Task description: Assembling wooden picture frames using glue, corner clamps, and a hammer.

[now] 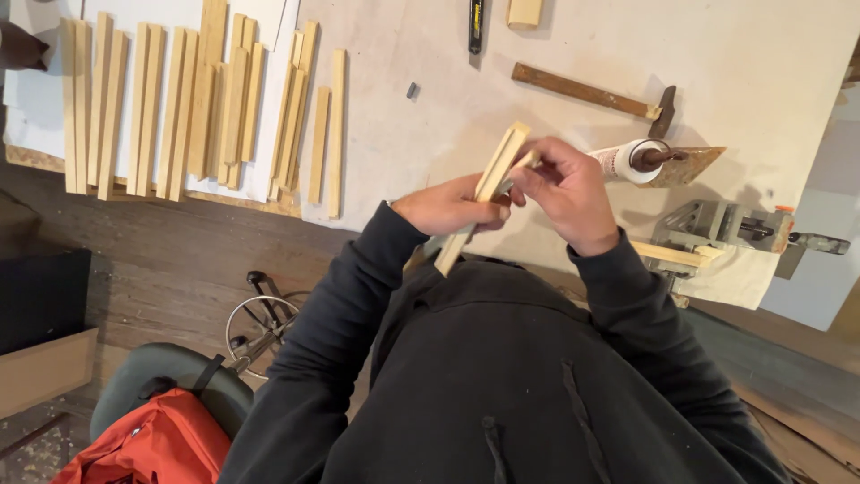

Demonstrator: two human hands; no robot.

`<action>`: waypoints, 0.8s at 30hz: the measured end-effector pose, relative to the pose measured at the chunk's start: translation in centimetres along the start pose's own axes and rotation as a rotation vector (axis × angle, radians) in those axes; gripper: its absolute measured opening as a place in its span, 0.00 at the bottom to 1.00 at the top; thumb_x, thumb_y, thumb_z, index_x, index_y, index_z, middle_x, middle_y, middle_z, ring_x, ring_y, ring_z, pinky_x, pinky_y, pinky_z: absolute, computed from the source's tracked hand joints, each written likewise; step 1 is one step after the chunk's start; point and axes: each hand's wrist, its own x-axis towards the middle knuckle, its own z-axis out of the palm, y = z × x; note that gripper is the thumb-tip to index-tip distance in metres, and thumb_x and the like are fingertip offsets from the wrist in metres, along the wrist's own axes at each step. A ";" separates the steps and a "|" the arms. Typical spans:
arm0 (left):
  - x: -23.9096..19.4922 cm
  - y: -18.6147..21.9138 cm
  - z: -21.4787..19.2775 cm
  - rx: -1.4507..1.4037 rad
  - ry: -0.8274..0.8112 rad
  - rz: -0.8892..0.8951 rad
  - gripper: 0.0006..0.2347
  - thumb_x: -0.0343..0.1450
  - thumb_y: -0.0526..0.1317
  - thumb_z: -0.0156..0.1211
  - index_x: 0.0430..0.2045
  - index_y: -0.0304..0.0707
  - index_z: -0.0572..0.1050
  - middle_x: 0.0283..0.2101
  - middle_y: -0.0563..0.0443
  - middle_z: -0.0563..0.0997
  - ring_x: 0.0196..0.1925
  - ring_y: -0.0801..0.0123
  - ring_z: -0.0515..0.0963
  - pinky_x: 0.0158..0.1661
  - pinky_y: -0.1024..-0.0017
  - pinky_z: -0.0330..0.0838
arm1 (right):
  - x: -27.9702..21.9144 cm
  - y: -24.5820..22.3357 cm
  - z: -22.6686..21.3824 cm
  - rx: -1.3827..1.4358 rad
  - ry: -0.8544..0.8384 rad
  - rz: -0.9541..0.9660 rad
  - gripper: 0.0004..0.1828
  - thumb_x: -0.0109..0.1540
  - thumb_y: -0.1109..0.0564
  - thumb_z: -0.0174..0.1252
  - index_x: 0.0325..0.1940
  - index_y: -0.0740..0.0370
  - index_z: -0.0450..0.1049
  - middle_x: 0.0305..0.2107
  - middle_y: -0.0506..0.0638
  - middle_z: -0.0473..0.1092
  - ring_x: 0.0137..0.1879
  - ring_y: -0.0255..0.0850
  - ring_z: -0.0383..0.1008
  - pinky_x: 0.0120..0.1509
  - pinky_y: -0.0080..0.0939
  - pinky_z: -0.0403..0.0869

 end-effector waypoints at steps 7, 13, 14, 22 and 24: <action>-0.8 -1.3 -0.4 -0.145 0.109 0.117 0.14 0.76 0.35 0.50 0.56 0.31 0.67 0.49 0.47 0.81 0.49 0.70 0.84 0.49 0.69 0.81 | -0.1 1.9 -0.5 -0.096 0.189 0.073 0.14 0.67 0.56 0.64 0.49 0.71 0.77 0.33 0.47 0.76 0.36 0.31 0.74 0.42 0.30 0.74; -1.9 -0.1 -0.6 -0.016 0.355 -0.104 0.16 0.76 0.41 0.51 0.53 0.32 0.59 0.48 0.42 0.85 0.28 0.62 0.84 0.25 0.66 0.80 | -0.3 2.5 -0.3 0.001 0.251 0.151 0.14 0.67 0.55 0.63 0.49 0.70 0.78 0.34 0.46 0.75 0.38 0.31 0.77 0.48 0.34 0.81; -1.9 0.1 -0.7 0.022 0.393 -0.166 0.15 0.78 0.40 0.50 0.53 0.31 0.57 0.49 0.41 0.84 0.26 0.57 0.85 0.23 0.63 0.79 | -0.2 2.6 -0.3 0.036 0.250 0.170 0.14 0.67 0.55 0.63 0.49 0.69 0.77 0.34 0.46 0.75 0.38 0.31 0.77 0.47 0.36 0.82; -1.3 -0.7 0.8 0.052 0.526 -0.015 0.12 0.78 0.42 0.48 0.48 0.30 0.71 0.43 0.48 0.85 0.34 0.67 0.88 0.30 0.71 0.85 | -0.1 2.8 0.3 0.094 0.255 0.210 0.13 0.67 0.56 0.63 0.49 0.69 0.77 0.34 0.47 0.75 0.39 0.32 0.78 0.46 0.37 0.82; -1.1 -0.3 2.3 0.277 0.486 -0.034 0.12 0.77 0.41 0.54 0.47 0.30 0.75 0.38 0.44 0.86 0.34 0.66 0.87 0.32 0.70 0.82 | 0.0 3.0 0.4 0.096 0.242 0.189 0.12 0.67 0.56 0.63 0.48 0.71 0.77 0.35 0.49 0.76 0.39 0.33 0.78 0.47 0.38 0.83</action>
